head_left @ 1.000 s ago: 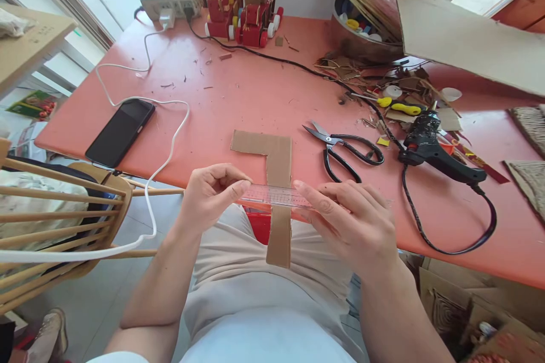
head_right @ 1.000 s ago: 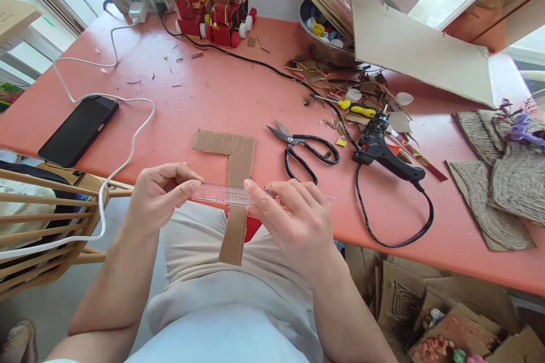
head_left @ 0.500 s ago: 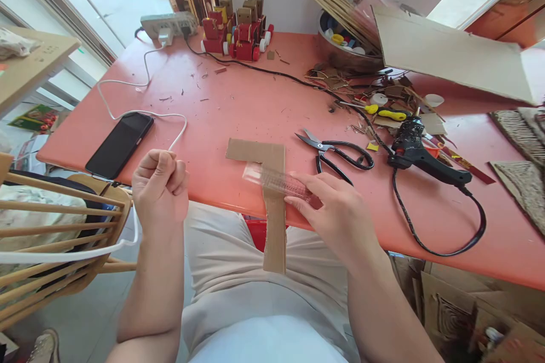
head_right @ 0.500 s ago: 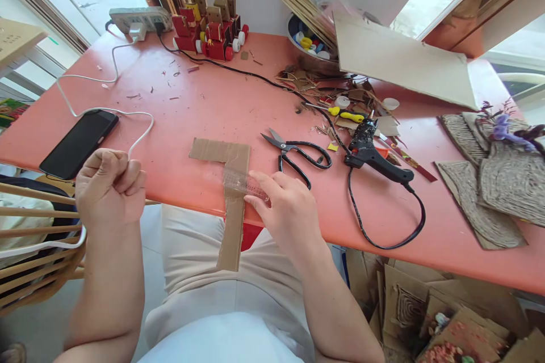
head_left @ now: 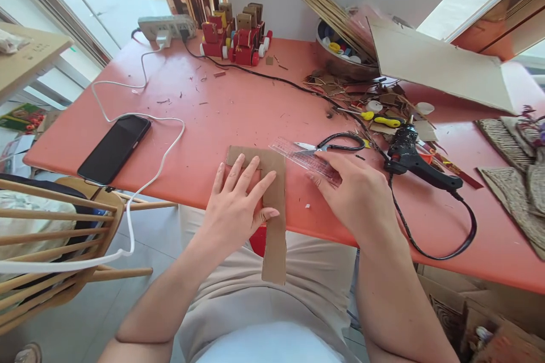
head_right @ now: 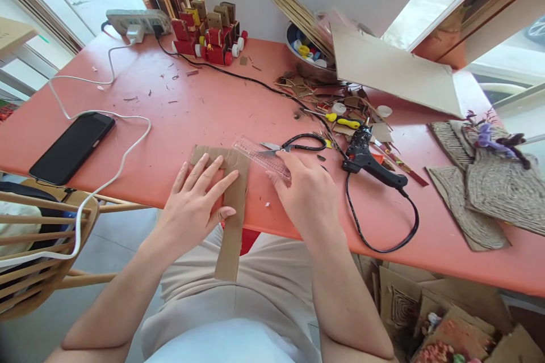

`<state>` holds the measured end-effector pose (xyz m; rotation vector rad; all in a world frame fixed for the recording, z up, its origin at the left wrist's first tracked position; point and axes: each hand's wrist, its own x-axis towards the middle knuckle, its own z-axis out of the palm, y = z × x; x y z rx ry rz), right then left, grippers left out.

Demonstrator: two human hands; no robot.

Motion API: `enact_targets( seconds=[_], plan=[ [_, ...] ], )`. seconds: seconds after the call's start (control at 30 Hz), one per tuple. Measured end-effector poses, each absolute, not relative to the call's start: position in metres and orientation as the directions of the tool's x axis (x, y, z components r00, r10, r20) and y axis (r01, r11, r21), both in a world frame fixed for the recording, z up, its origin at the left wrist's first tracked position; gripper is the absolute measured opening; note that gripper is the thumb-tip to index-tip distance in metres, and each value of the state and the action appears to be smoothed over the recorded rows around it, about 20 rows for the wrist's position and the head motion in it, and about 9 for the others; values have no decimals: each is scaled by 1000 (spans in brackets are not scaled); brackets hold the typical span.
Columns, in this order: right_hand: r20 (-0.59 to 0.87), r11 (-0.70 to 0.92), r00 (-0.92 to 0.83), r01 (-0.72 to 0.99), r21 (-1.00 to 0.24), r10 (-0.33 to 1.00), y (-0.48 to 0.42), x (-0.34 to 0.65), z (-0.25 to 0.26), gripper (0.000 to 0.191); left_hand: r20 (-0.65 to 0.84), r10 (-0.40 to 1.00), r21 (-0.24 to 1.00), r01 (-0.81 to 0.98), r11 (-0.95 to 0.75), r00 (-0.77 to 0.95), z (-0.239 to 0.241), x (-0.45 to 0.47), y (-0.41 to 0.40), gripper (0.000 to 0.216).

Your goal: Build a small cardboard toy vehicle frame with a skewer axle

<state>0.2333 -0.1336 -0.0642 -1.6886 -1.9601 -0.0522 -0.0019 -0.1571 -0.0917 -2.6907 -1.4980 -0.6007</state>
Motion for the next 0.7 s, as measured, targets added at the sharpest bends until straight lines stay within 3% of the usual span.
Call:
enact_targets(
  seconds=[0.17,0.27,0.47,0.7],
  plan=[
    [374,275,-122,880,-388,919,-125,214,-63,35,357,800,153,814,-560,483,-87,-3,-172,50],
    [347,353,-212,836,-419,914,-119,202,-66,33,372,806,218,801,-558,460,-89,-4,-180,45],
    [343,421,-295,820,-389,892,-112,194,-75,31,452,798,358,739,-571,397,-101,-9,-185,42],
    [296,466,-379,824,-323,877,-115,193,-71,36,444,816,325,782,-531,370,-99,-9,-187,42]
  ],
)
